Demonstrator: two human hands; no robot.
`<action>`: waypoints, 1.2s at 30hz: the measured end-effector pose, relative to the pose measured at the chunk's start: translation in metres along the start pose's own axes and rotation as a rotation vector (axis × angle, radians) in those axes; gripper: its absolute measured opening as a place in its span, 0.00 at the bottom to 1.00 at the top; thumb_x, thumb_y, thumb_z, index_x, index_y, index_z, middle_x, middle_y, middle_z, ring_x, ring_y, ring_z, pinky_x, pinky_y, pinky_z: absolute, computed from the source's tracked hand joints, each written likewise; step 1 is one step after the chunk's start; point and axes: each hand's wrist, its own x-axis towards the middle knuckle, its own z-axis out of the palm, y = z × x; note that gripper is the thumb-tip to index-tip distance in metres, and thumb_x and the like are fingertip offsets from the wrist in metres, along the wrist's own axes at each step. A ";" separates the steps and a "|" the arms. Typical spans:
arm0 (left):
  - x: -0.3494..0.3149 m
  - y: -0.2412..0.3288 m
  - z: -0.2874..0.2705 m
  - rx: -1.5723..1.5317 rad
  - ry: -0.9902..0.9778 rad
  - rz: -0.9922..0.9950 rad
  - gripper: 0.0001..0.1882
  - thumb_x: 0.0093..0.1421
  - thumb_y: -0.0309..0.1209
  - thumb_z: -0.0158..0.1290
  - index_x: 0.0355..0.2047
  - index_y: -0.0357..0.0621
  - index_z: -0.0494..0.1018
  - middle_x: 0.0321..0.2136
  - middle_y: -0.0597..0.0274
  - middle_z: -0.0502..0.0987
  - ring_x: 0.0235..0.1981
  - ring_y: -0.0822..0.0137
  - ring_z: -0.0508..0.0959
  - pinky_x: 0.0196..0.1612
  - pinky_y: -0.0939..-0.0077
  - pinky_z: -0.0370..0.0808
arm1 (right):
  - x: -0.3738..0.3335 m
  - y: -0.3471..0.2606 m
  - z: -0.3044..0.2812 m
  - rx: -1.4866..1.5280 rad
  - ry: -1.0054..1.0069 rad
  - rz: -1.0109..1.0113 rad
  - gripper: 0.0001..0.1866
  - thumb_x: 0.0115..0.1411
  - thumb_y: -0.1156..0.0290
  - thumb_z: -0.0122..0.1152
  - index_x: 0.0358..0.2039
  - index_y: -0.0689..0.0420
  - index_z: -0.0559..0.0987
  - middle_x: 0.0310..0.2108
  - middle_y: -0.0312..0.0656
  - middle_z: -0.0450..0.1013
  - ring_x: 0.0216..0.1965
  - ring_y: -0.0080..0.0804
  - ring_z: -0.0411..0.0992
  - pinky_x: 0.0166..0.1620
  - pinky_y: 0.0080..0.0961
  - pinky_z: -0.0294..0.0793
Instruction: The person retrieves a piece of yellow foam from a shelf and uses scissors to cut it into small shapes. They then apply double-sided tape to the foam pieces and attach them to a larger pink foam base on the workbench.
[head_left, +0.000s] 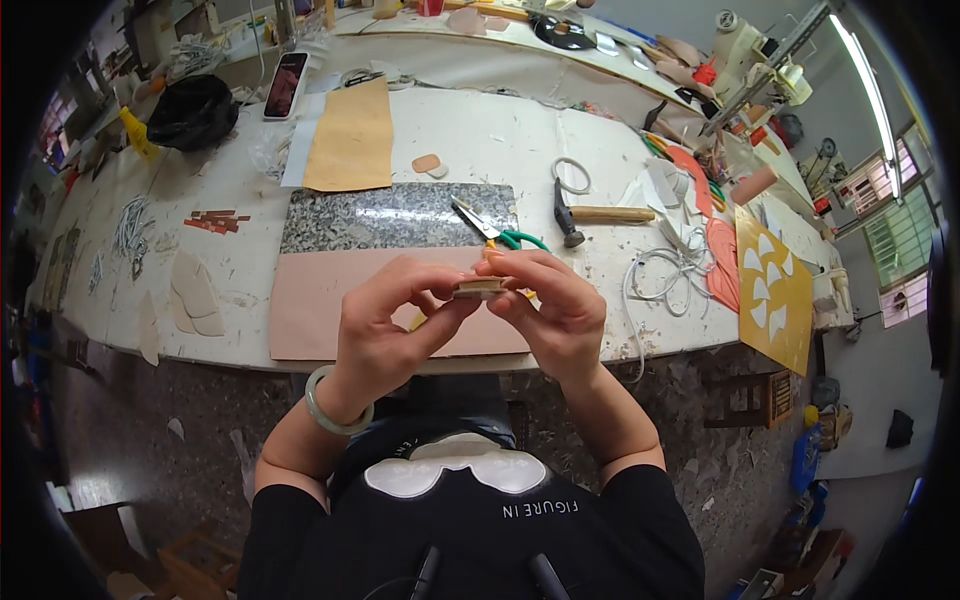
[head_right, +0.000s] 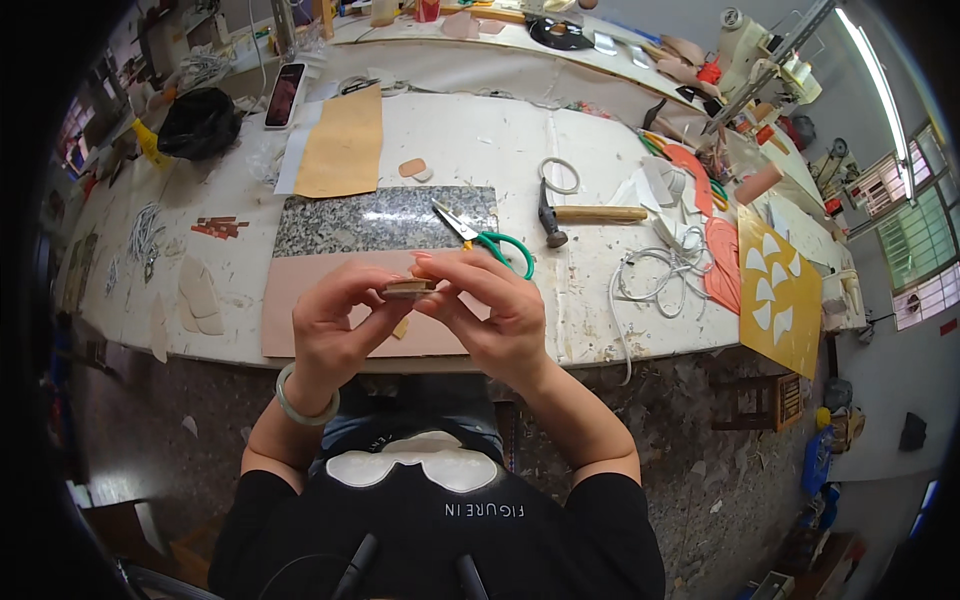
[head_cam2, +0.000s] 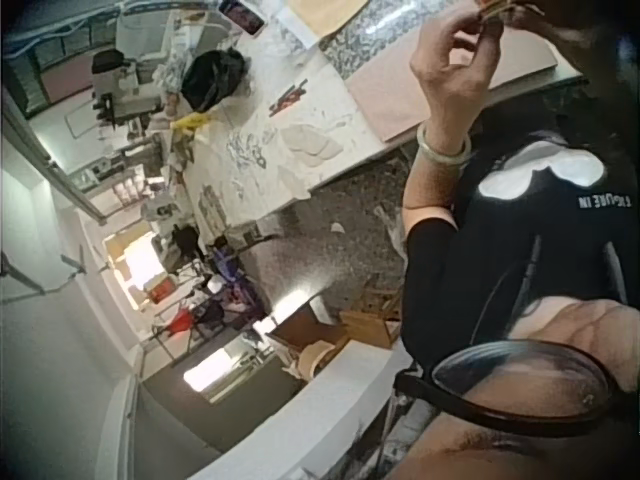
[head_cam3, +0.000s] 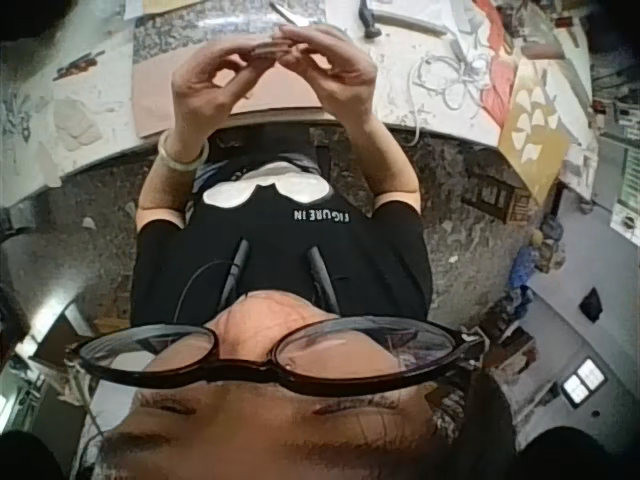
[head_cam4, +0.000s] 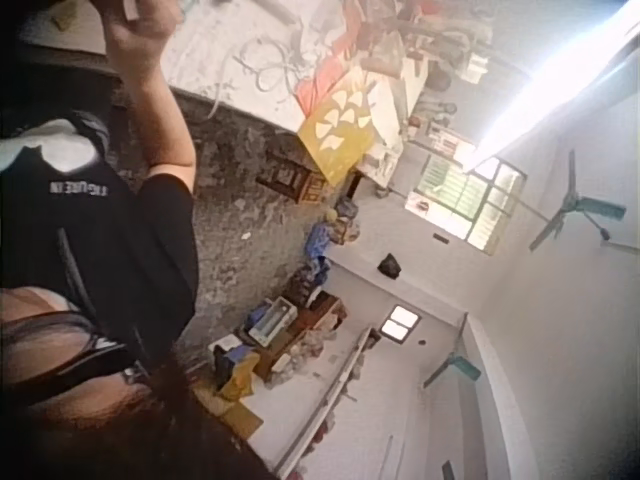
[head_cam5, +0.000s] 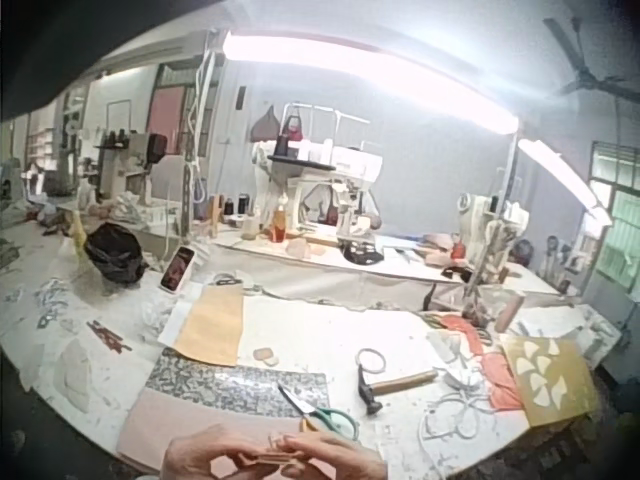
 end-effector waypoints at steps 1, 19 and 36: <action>0.002 0.002 0.000 0.055 0.016 0.063 0.13 0.48 0.18 0.60 0.36 0.43 0.76 0.33 0.63 0.77 0.31 0.75 0.76 0.26 0.84 0.73 | 0.002 -0.004 -0.001 -0.017 -0.010 -0.023 0.20 0.51 0.83 0.63 0.46 0.65 0.74 0.42 0.50 0.73 0.45 0.34 0.71 0.45 0.27 0.71; 0.033 -0.017 -0.015 -0.990 -0.172 -0.760 0.24 0.57 0.26 0.49 0.54 0.32 0.63 0.46 0.51 0.72 0.43 0.66 0.76 0.36 0.74 0.77 | 0.023 0.025 -0.022 -0.361 -0.075 -0.472 0.16 0.43 0.80 0.67 0.37 0.56 0.81 0.35 0.41 0.72 0.34 0.34 0.72 0.35 0.27 0.72; 0.018 -0.057 -0.006 -0.601 -0.093 -0.670 0.25 0.57 0.23 0.55 0.55 0.35 0.64 0.43 0.57 0.75 0.41 0.71 0.76 0.41 0.78 0.74 | 0.010 0.063 -0.013 -0.125 0.056 0.092 0.07 0.59 0.78 0.56 0.36 0.66 0.77 0.35 0.46 0.76 0.38 0.32 0.74 0.43 0.26 0.73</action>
